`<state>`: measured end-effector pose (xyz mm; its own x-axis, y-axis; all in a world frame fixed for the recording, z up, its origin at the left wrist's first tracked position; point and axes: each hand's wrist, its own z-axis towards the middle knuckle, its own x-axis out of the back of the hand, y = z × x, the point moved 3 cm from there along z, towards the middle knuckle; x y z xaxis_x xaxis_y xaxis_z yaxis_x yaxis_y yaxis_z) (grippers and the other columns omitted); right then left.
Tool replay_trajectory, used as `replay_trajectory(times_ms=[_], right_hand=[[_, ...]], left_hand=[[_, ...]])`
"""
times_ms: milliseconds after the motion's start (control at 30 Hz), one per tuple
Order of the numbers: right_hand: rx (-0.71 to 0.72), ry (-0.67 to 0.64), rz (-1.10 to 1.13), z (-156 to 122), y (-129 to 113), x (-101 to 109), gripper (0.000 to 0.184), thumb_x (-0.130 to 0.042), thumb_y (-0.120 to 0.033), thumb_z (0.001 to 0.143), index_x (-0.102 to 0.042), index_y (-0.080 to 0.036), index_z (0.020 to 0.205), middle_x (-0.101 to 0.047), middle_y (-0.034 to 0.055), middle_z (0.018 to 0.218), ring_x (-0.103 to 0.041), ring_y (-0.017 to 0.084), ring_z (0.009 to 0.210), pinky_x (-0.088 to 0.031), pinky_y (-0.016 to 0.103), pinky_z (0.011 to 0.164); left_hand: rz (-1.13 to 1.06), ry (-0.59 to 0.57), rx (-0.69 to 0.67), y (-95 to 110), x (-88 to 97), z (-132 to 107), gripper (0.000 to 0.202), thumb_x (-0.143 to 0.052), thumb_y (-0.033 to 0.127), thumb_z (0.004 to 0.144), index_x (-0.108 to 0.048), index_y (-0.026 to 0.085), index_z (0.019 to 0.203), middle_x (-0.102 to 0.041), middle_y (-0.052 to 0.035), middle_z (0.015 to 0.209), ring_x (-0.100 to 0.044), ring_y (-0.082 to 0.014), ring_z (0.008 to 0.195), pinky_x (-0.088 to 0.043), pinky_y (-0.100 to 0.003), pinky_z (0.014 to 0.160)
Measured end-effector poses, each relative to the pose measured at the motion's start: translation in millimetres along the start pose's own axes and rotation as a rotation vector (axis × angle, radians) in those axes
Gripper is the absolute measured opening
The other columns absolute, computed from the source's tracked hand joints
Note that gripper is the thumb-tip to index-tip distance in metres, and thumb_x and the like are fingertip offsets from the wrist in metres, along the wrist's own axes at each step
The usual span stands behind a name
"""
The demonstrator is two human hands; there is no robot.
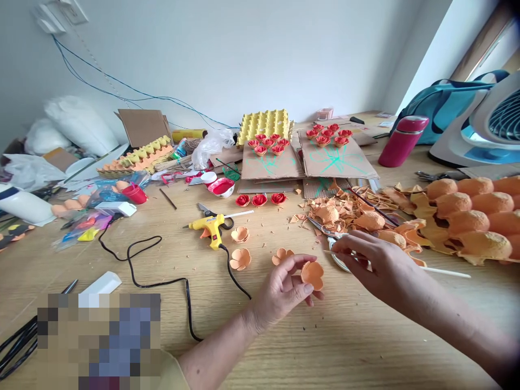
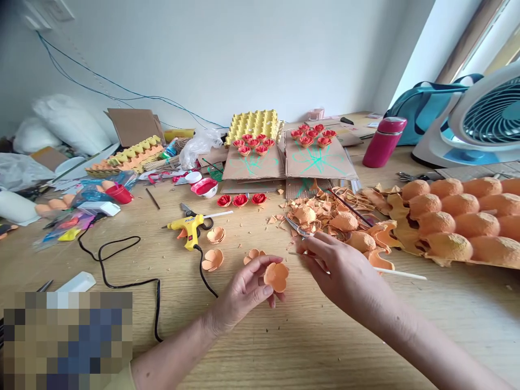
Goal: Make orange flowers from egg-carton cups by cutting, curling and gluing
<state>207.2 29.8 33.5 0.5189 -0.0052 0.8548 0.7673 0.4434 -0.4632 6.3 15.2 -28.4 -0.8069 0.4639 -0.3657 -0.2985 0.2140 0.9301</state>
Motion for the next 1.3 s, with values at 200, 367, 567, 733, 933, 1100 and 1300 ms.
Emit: replay_trajectory(times_ms=[200,367,567,733,933,1100,1300], right_hand=[[0.032,-0.064,0.171,8,-10,-6,0.017,-0.05,-0.018,0.098,-0.063,-0.024,0.089,-0.06,0.0007,0.086,-0.057,0.014,0.067,-0.045,0.026,0.06],[0.002,-0.046,0.199,-1,-7,-19,0.015,-0.052,-0.013,0.095,-0.059,-0.023,0.087,-0.058,0.0008,0.086,-0.057,0.013,0.066,-0.047,0.024,0.058],[-0.004,-0.078,0.213,-5,-9,-26,0.019,-0.05,-0.016,0.098,-0.063,-0.025,0.107,-0.063,0.0026,0.094,-0.061,0.013,0.065,-0.049,0.026,0.057],[0.019,-0.104,0.217,-7,-8,-33,0.027,-0.051,-0.015,0.098,-0.067,-0.03,0.115,-0.065,0.0018,0.096,-0.066,0.016,0.077,-0.05,0.029,0.065],[0.019,-0.138,0.222,-9,-4,-37,0.027,-0.052,-0.015,0.098,-0.07,-0.028,0.112,-0.065,0.0022,0.094,-0.066,0.017,0.079,-0.05,0.03,0.068],[0.013,-0.153,0.227,-10,-6,-34,0.028,-0.054,-0.013,0.097,-0.072,-0.028,0.111,-0.063,0.0017,0.091,-0.063,0.016,0.077,-0.049,0.028,0.066],[0.016,-0.147,0.238,-12,-9,-34,0.027,-0.053,-0.01,0.097,-0.073,-0.026,0.108,-0.064,0.0025,0.094,-0.063,0.016,0.079,-0.048,0.029,0.069]], left_hand=[[0.006,0.034,-0.047,1,-1.7,0,0.044,-0.082,0.031,0.084,-0.06,0.024,0.122,-0.062,-0.0039,0.108,-0.074,-0.0184,0.094,-0.053,-0.023,0.075],[0.008,0.048,-0.04,1,-2.6,0,0.043,-0.082,0.028,0.084,-0.058,0.024,0.12,-0.06,-0.0028,0.111,-0.073,-0.0152,0.091,-0.056,-0.028,0.084],[-0.033,0.05,0.035,5,-5.1,-1,0.036,-0.08,0.031,0.085,-0.058,0.021,0.111,-0.062,-0.004,0.108,-0.068,-0.0146,0.09,-0.057,-0.032,0.086],[-0.003,0.051,0.062,3,-5.3,-3,0.036,-0.08,0.032,0.085,-0.057,0.019,0.11,-0.065,-0.0047,0.106,-0.065,-0.0139,0.093,-0.053,-0.027,0.085],[0.113,0.025,0.061,2,-3.2,-7,0.037,-0.071,0.037,0.091,-0.058,0.016,0.118,-0.066,-0.0072,0.102,-0.062,-0.0156,0.09,-0.053,-0.029,0.082],[0.175,0.044,0.008,8,-4.8,-8,0.029,-0.065,0.032,0.094,-0.058,0.016,0.116,-0.063,-0.0084,0.109,-0.062,-0.0187,0.097,-0.054,-0.032,0.086],[0.262,0.069,-0.033,8,-3.8,-8,0.026,-0.06,0.026,0.094,-0.059,0.017,0.118,-0.065,-0.0086,0.112,-0.064,-0.0217,0.105,-0.05,-0.033,0.093]])
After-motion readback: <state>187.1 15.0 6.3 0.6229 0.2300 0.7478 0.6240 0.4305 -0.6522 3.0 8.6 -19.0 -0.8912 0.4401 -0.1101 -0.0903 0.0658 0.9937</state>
